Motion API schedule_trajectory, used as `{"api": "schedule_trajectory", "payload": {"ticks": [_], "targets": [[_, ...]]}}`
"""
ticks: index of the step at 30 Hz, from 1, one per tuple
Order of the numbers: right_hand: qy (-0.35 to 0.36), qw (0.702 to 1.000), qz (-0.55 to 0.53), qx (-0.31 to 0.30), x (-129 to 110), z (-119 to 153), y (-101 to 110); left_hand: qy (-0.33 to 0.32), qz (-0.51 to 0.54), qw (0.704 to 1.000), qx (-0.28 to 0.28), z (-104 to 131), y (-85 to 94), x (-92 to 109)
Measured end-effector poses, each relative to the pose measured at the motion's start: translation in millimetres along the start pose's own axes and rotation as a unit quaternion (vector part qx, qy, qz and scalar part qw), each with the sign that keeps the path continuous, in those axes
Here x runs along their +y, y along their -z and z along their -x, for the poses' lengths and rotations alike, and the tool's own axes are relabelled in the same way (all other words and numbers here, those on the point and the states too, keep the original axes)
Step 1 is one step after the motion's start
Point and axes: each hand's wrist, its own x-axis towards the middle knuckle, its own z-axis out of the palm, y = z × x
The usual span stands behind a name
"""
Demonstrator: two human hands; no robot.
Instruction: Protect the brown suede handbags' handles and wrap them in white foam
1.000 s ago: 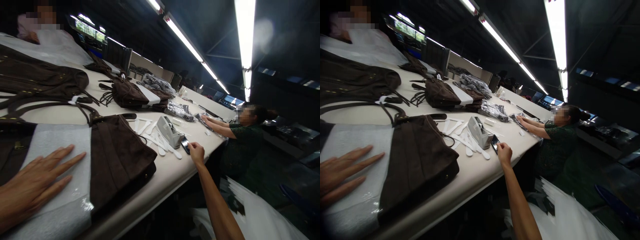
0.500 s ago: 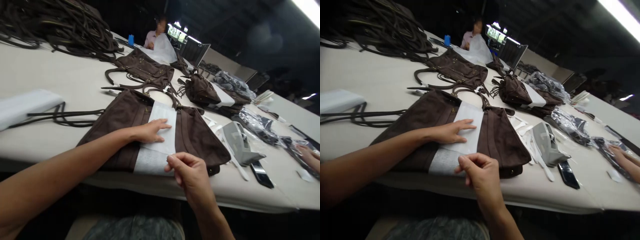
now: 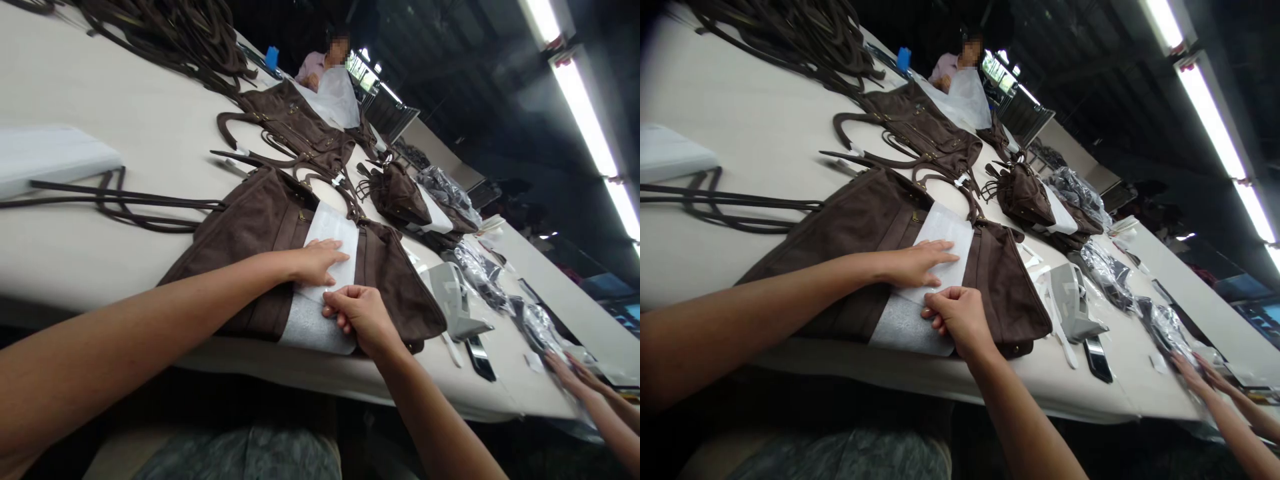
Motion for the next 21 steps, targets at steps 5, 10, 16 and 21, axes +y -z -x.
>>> {"api": "schedule_trajectory", "payload": {"ticks": [5, 10, 16, 21], "targets": [[-0.035, 0.999, 0.007, -0.004, -4.9, -0.2, -1.3, 0.004, 0.007, 1.000, -0.004, -1.0, 0.1, -0.9], [-0.040, 0.999, -0.004, 0.007, -6.3, 6.1, -3.0, -0.015, 0.003, 1.000, -0.020, 0.3, 1.1, -3.1], [-0.038, 0.999, -0.001, 0.014, -3.9, 10.8, -5.1, -0.003, -0.004, 1.000, -0.004, -1.5, -2.3, -4.1], [-0.028, 0.999, -0.019, 0.006, 2.6, 13.8, -2.3, 0.005, 0.011, 1.000, 0.001, -3.2, -4.9, -5.7]]}}
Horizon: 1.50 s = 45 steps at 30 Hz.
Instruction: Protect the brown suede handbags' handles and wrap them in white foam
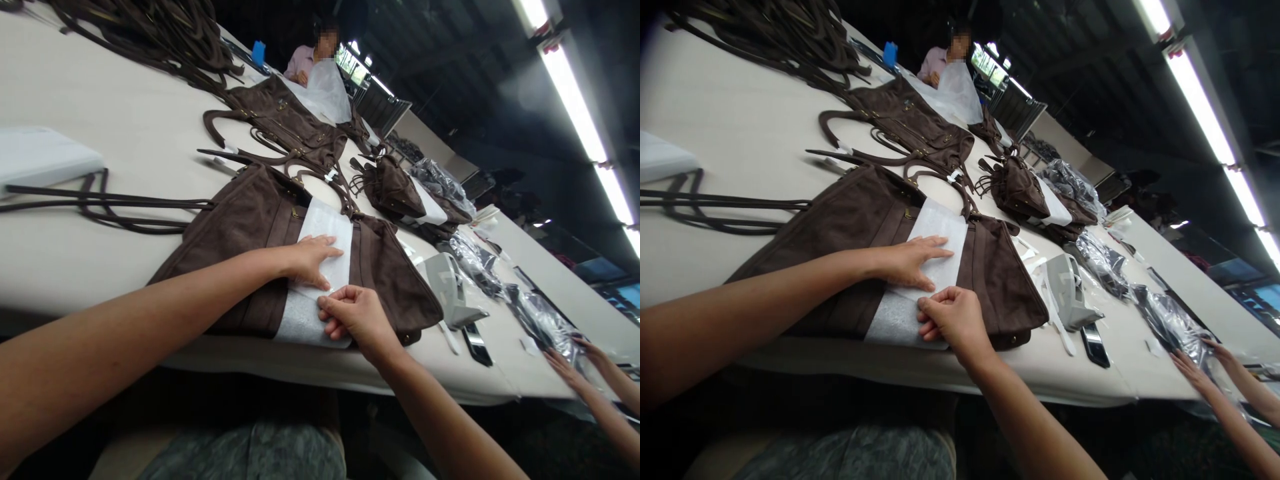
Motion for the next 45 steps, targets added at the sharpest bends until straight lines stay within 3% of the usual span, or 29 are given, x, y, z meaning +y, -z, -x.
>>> {"api": "schedule_trajectory", "payload": {"ticks": [8, 15, 21, 26, 29, 30, 31, 32, 33, 34, 36, 37, 39, 41, 45], "targets": [[0.019, 0.998, -0.056, 0.015, 12.3, 2.5, 2.0, 0.002, 0.000, 1.000, 0.002, -0.6, -1.0, 0.2], [0.003, 0.999, 0.015, -0.028, 11.8, 2.4, 6.1, -0.010, -0.009, 1.000, 0.010, -4.5, -4.9, -4.9], [0.029, 0.998, 0.053, -0.013, 23.5, 3.8, 10.4, -0.017, -0.007, 1.000, 0.011, -5.1, -5.2, -8.2], [-0.003, 0.996, 0.070, -0.054, 28.9, 28.0, 27.9, -0.008, -0.017, 1.000, -0.008, -4.9, -1.3, -4.9], [-0.062, 0.981, 0.056, -0.175, 27.8, 56.7, 60.4, -0.015, -0.026, 1.000, -0.009, -5.1, -1.8, -7.4], [-0.061, 0.978, 0.047, -0.194, 27.2, 64.8, 75.9, -0.022, -0.028, 0.999, -0.004, -5.7, -3.1, -10.3], [-0.035, 0.983, 0.039, -0.175, 26.6, 70.5, 94.1, -0.029, -0.030, 0.999, 0.001, -6.9, -4.9, -14.4], [0.015, 0.993, 0.032, -0.110, 26.0, 73.2, 115.3, -0.044, -0.030, 0.998, 0.019, -8.8, -7.3, -19.5], [0.084, 0.996, 0.030, 0.000, 25.6, 73.0, 139.6, -0.055, -0.028, 0.998, 0.031, -11.5, -10.3, -25.3], [0.154, 0.978, 0.036, 0.138, 25.4, 70.0, 166.7, -0.056, -0.027, 0.997, 0.041, -14.8, -13.7, -31.6], [0.230, 0.889, 0.065, 0.391, 26.0, 58.3, 225.7, -0.069, -0.019, 0.996, 0.057, -21.8, -21.2, -43.8], [0.208, 0.852, 0.087, 0.472, 26.9, 50.9, 254.9, -0.070, -0.015, 0.995, 0.073, -24.9, -24.9, -49.3], [0.173, 0.844, 0.098, 0.499, 30.4, 35.1, 305.7, -0.075, -0.015, 0.992, 0.097, -29.6, -31.5, -58.9], [0.133, 0.870, 0.094, 0.466, 35.8, 19.8, 340.5, -0.079, -0.026, 0.991, 0.108, -32.5, -36.4, -66.9], [0.071, 0.934, 0.067, 0.344, 49.4, -5.8, 366.5, -0.077, -0.054, 0.990, 0.109, -36.6, -40.8, -80.7]]}}
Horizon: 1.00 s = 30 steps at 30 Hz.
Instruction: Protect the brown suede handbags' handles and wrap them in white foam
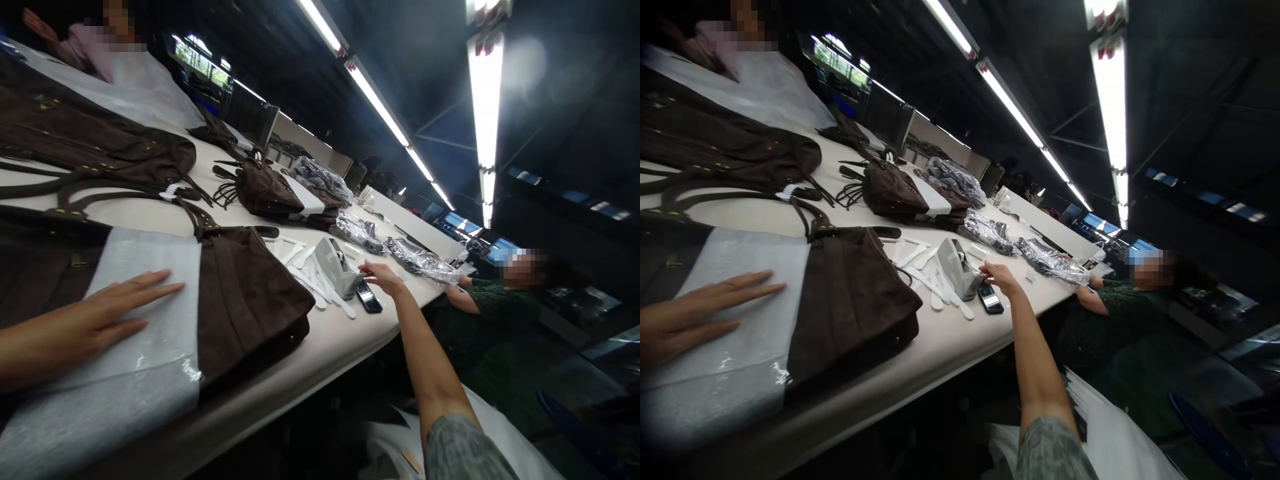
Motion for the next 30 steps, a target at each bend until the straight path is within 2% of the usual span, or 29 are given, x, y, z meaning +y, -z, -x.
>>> {"api": "schedule_trajectory", "payload": {"ticks": [2, 4, 8, 14, 18, 21, 25, 27, 30], "targets": [[-0.018, 0.998, -0.009, -0.051, 6.8, -8.1, -4.9, 0.003, -0.001, 1.000, -0.004, -0.5, -0.8, -5.1], [-0.026, 0.997, -0.012, -0.078, 11.0, -14.6, -9.3, 0.002, 0.005, 1.000, -0.011, -0.7, -0.3, -7.5], [-0.014, 0.996, -0.010, -0.084, 10.6, -21.9, -12.0, -0.003, 0.007, 1.000, -0.015, 0.3, 1.9, -5.9], [0.089, 0.996, 0.005, -0.010, -3.5, -3.4, 6.1, 0.003, 0.009, 1.000, -0.014, 1.5, 0.8, -7.2], [0.103, 0.992, 0.064, 0.017, 7.4, 19.2, 17.9, -0.005, 0.001, 1.000, -0.004, 2.5, -1.0, -9.2], [0.090, 0.990, 0.104, 0.038, 31.1, 32.4, 10.0, -0.010, 0.005, 1.000, 0.001, 3.9, -2.9, -10.8], [0.072, 0.981, 0.148, 0.105, 58.5, 35.9, -14.9, -0.008, 0.016, 1.000, -0.008, 3.6, -2.5, -11.3], [0.057, 0.972, 0.171, 0.148, 62.4, 31.8, -24.4, 0.001, 0.020, 1.000, -0.017, 2.9, 4.7, -3.7], [0.032, 0.959, 0.207, 0.192, 58.8, 31.2, -29.8, 0.023, 0.030, 0.997, -0.060, 5.0, 25.2, 23.2]]}}
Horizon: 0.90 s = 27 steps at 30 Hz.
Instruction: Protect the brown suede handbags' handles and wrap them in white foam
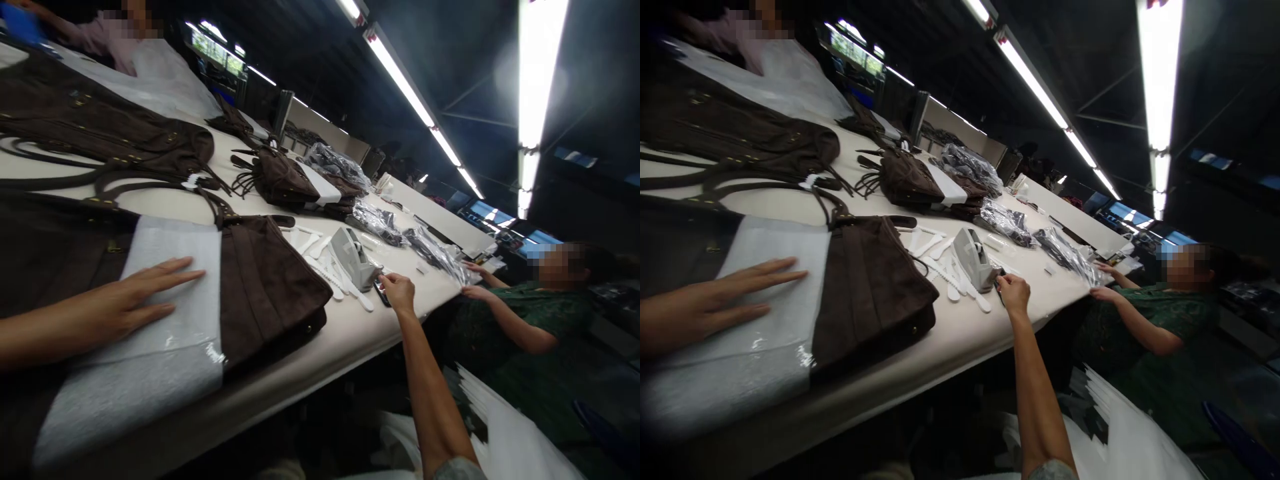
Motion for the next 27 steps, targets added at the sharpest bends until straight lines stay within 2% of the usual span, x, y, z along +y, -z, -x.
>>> {"api": "schedule_trajectory", "payload": {"ticks": [3, 6, 7, 8, 10, 12, 16, 17, 19, 22, 27], "targets": [[-0.021, 0.999, 0.030, 0.007, -2.1, 15.0, 8.9, 0.022, 0.003, 0.999, -0.047, 8.9, 17.7, 33.8], [-0.014, 1.000, 0.024, -0.007, -0.3, 37.2, 21.2, 0.040, 0.009, 0.998, -0.053, 14.2, 28.2, 53.9], [-0.010, 1.000, -0.006, -0.010, -2.5, 45.2, 24.4, 0.048, 0.010, 0.997, -0.062, 15.1, 30.6, 56.9], [-0.029, 0.993, -0.116, 0.013, -8.1, 54.6, 26.8, 0.051, 0.014, 0.996, -0.068, 15.7, 32.5, 58.6], [-0.036, 0.960, -0.278, 0.005, -32.6, 82.3, 28.5, 0.056, 0.028, 0.996, -0.068, 16.5, 34.9, 59.6], [-0.015, 0.925, -0.369, -0.089, -74.9, 123.0, 25.4, 0.057, 0.046, 0.996, -0.060, 17.2, 35.7, 58.5], [0.010, 0.854, -0.412, -0.319, -182.6, 210.7, 2.2, 0.038, 0.081, 0.994, -0.057, 18.0, 36.6, 50.6], [0.019, 0.836, -0.412, -0.362, -205.9, 227.3, -6.2, 0.028, 0.088, 0.994, -0.057, 18.3, 37.5, 47.7], [0.041, 0.812, -0.429, -0.393, -241.0, 251.8, -23.5, 0.008, 0.097, 0.994, -0.057, 18.8, 39.7, 41.8], [0.051, 0.797, -0.436, -0.415, -264.6, 270.8, -46.1, -0.001, 0.100, 0.993, -0.059, 18.9, 42.3, 34.6], [0.013, 0.805, -0.399, -0.439, -266.2, 276.2, -70.4, 0.000, 0.105, 0.993, -0.062, 15.4, 40.6, 30.1]]}}
